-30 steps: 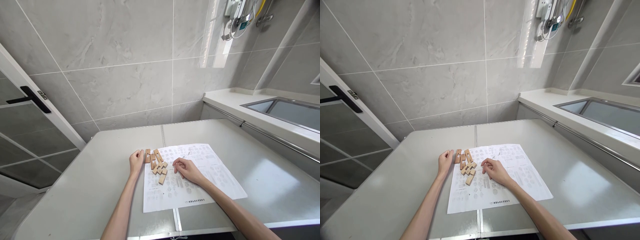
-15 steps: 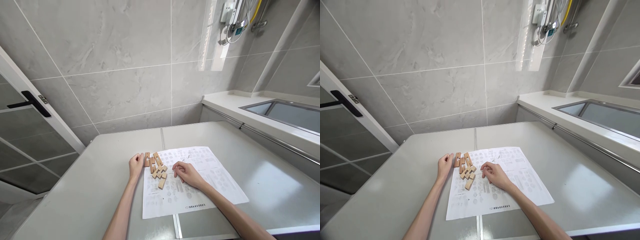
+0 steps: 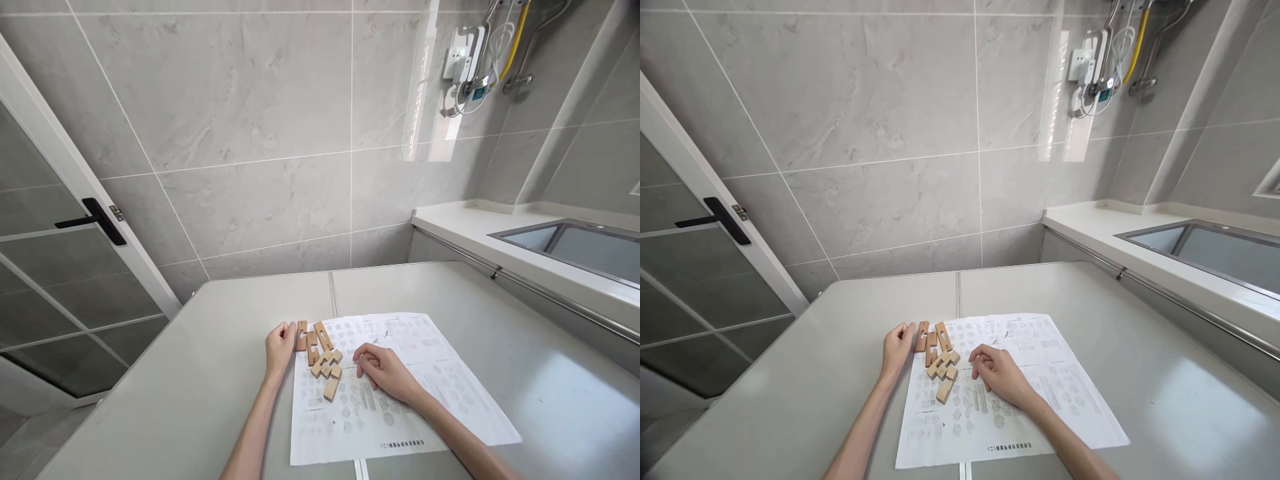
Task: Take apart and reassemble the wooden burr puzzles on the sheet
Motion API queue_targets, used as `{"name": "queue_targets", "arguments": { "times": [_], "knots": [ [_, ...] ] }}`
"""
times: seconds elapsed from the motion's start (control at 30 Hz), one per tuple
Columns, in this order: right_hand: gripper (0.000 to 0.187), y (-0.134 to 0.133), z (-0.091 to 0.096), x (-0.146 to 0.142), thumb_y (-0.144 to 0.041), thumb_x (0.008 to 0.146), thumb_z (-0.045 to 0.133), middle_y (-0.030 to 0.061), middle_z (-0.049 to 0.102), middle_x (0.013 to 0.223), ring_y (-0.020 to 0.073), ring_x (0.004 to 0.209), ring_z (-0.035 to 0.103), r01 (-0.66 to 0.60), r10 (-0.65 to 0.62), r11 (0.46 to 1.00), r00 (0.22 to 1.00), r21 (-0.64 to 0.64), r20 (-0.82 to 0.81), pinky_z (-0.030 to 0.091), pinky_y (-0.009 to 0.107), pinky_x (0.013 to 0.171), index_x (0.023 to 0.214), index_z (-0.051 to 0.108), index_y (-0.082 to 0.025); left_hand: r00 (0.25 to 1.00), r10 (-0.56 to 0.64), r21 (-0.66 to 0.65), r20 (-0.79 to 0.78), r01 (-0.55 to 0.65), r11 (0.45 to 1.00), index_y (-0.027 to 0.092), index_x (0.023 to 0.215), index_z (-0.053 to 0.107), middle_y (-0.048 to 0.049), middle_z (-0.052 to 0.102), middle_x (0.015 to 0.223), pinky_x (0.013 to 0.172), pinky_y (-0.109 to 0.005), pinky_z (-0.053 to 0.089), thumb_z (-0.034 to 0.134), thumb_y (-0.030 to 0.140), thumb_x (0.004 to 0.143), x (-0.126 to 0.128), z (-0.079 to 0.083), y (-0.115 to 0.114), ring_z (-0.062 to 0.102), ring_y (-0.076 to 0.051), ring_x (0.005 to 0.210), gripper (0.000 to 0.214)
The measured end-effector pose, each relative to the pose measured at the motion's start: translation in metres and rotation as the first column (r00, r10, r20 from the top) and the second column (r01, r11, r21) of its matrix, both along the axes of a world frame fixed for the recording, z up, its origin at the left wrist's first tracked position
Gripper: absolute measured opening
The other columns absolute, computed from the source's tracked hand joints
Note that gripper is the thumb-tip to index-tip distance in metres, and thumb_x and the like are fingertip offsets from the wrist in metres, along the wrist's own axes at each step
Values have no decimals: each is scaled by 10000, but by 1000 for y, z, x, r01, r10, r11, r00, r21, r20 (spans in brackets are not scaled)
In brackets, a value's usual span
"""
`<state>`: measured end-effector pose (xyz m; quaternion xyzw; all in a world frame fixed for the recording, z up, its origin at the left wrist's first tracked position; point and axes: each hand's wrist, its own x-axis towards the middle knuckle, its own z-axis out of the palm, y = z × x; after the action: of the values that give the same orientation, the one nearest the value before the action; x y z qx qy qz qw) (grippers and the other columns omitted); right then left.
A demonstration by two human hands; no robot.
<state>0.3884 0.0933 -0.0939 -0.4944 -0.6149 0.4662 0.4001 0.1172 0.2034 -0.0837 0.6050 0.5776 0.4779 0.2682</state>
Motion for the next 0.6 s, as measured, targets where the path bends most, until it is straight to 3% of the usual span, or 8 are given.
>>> {"name": "queue_targets", "arguments": {
  "times": [0.27,0.6],
  "knots": [
    [176,4,-7,-2,-336,935,520,-7,747,789,126,464,547,7,-7,1000,1000,-9,8,454,276,542,967,654,-226,1000,7,10,3,-7,1000,242,634,226,58,207,619,550,-240,236,566,538,832,-2,1,0,240,-123,597,493],
    [158,3,-3,-4,-314,938,527,-5,753,800,125,469,542,0,0,1000,1000,-15,-6,445,280,550,961,660,-232,1000,-4,13,-1,4,1000,243,637,232,61,212,618,534,-241,240,562,523,845,-4,-3,2,241,-122,589,480]
  ]
}}
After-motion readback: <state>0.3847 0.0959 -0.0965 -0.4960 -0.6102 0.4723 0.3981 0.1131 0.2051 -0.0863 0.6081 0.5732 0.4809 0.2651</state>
